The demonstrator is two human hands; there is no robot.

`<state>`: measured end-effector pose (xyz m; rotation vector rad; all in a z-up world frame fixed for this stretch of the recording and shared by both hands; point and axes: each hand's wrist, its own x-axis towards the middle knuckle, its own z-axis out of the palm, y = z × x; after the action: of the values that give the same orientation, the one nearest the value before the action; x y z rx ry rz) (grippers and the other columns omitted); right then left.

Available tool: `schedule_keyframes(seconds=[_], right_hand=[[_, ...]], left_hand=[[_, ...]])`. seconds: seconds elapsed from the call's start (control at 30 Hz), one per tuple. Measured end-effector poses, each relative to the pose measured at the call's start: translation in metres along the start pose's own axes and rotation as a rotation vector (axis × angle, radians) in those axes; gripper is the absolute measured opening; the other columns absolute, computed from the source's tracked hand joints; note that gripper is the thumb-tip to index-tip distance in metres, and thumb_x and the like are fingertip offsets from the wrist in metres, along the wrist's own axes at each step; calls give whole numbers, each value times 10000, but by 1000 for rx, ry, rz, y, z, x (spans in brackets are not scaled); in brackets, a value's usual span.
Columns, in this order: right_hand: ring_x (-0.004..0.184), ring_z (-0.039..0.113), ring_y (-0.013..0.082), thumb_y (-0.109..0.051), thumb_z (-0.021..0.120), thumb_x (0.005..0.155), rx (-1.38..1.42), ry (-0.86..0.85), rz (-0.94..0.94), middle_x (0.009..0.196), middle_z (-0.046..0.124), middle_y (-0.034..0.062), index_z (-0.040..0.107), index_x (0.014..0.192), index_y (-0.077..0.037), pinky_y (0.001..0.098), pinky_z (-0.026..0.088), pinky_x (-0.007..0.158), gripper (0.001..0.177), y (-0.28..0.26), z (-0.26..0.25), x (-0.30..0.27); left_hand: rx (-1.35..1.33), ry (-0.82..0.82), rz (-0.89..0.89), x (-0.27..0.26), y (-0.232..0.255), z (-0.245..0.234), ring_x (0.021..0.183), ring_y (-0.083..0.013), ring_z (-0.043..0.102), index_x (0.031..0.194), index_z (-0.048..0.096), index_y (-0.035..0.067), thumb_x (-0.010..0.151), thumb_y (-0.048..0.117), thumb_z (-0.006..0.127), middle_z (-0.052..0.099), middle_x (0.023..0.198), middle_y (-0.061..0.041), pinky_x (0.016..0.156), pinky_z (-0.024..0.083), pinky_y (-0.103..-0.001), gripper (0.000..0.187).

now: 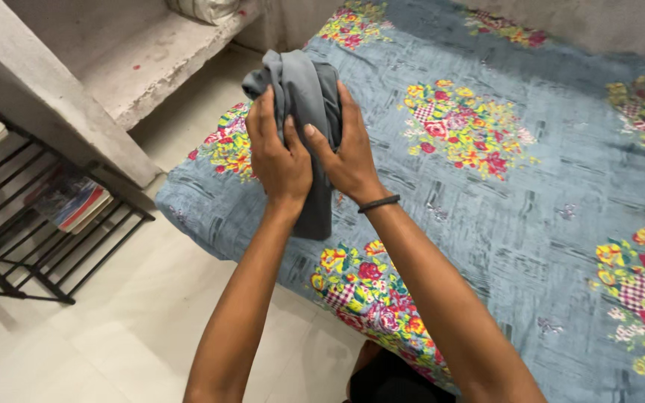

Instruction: The person takes a pair of grey trousers and a pair of denim jeans from a suitcase and folds them one by one on a bed.

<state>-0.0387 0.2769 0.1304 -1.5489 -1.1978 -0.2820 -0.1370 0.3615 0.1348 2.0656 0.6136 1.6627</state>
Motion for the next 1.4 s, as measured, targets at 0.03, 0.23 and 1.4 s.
schedule_keyframes(seconds=[0.03, 0.23, 1.4], right_hand=[[1490, 425, 430, -288, 709, 1002, -7, -19, 16, 1567, 416, 294, 248, 1589, 39, 447, 329, 1257, 815, 11, 8, -1], [1472, 262, 568, -209, 618, 980, -437, -409, -99, 1610, 248, 362, 385, 1535, -42, 538, 257, 1226, 624, 87, 50, -70], [1467, 364, 418, -255, 551, 966, -706, -427, 92, 1616, 385, 145, 518, 1473, -146, 589, 362, 1122, 519, 44, -84, -145]], left_hand=[[45, -43, -33, 1, -11, 5, 1403, -424, 505, 1543, 435, 103, 1053, 124, 602, 460, 1526, -218, 1137, 464, -467, 519], [621, -586, -93, -74, -87, 30, 1444, -497, 247, 1562, 342, 265, 954, 434, 589, 181, 1640, -204, 1084, 264, -707, 678], [480, -654, 38, -159, 19, 25, 1499, -466, 227, 1489, 443, -16, 989, 507, 531, 334, 1602, -251, 1118, 106, -789, 729]])
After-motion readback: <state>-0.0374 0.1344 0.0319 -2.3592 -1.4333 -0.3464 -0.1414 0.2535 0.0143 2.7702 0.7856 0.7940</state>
